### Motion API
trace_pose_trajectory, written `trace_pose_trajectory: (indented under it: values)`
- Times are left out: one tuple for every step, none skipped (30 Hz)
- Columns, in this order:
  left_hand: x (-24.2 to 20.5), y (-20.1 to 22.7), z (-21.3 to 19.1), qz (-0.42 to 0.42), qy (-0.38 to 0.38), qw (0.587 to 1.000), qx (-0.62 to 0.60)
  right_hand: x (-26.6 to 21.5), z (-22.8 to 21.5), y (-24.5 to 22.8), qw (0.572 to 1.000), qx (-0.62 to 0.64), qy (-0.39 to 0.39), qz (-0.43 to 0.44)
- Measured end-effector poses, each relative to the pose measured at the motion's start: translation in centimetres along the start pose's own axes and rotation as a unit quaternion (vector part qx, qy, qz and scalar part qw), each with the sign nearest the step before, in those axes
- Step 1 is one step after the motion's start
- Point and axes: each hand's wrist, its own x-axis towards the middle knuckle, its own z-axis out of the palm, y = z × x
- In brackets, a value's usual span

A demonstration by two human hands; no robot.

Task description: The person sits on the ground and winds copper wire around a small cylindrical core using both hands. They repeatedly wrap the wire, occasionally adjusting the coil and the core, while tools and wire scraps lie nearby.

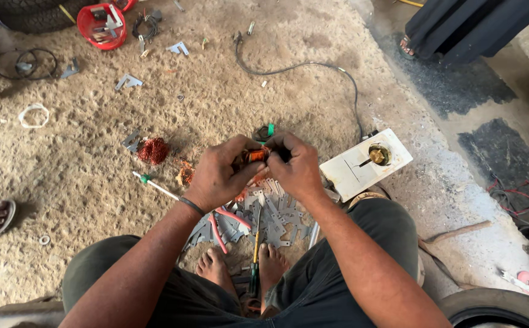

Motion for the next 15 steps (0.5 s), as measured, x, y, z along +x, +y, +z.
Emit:
trace_pose_trajectory:
  values:
    - [-0.1,0.0,-0.1,0.005,0.007,1.000,-0.019,0.1,-0.2,0.0,1.000,0.001,-0.006,-0.012]
    - [-0.2,0.1,-0.2,0.010,0.013,0.999,-0.037,0.1,-0.2,0.0,1.000,0.002,-0.011,-0.025]
    - [-0.2,0.1,-0.3,0.018,0.017,0.998,-0.055,0.1,-0.1,0.0,0.999,0.015,-0.028,0.018]
    - [-0.3,0.1,-0.5,0.001,0.012,0.999,-0.052,0.0,0.1,0.1,0.997,0.028,-0.045,0.061]
    - [-0.5,0.2,-0.8,-0.013,0.008,0.999,-0.050,0.0,0.3,0.3,0.992,0.041,-0.062,0.102]
    - [-0.5,0.2,-1.0,-0.028,0.004,0.998,-0.047,-0.1,0.5,0.5,0.987,0.095,-0.060,0.113]
    - [-0.6,0.2,-1.1,-0.030,-0.001,0.997,-0.065,-0.2,0.8,0.7,0.979,0.148,-0.058,0.124]
    - [-0.7,0.2,-1.2,-0.032,-0.006,0.996,-0.083,-0.4,0.9,0.9,0.969,0.201,-0.056,0.135]
    - [-0.8,0.1,-1.2,-0.034,-0.009,0.994,-0.101,-0.5,1.0,1.2,0.949,0.262,-0.062,0.162]
    - [-0.8,0.0,-1.2,-0.015,-0.006,0.995,-0.102,-0.5,0.9,1.4,0.925,0.322,-0.067,0.188]
    - [-0.8,-0.2,-1.1,0.002,-0.002,0.995,-0.103,-0.6,0.9,1.7,0.897,0.381,-0.072,0.214]
    - [-0.8,-0.4,-0.9,0.019,0.001,0.994,-0.104,-0.5,0.8,1.9,0.890,0.386,-0.072,0.232]
    - [-0.8,-0.6,-0.7,0.017,0.000,0.992,-0.121,-0.5,0.7,2.2,0.883,0.391,-0.071,0.250]
    - [-0.8,-0.7,-0.5,0.015,-0.002,0.990,-0.139,-0.5,0.5,2.4,0.876,0.397,-0.069,0.267]
    - [-0.6,-0.9,-0.3,0.015,-0.003,0.988,-0.155,-0.4,0.3,2.5,0.859,0.426,-0.065,0.276]
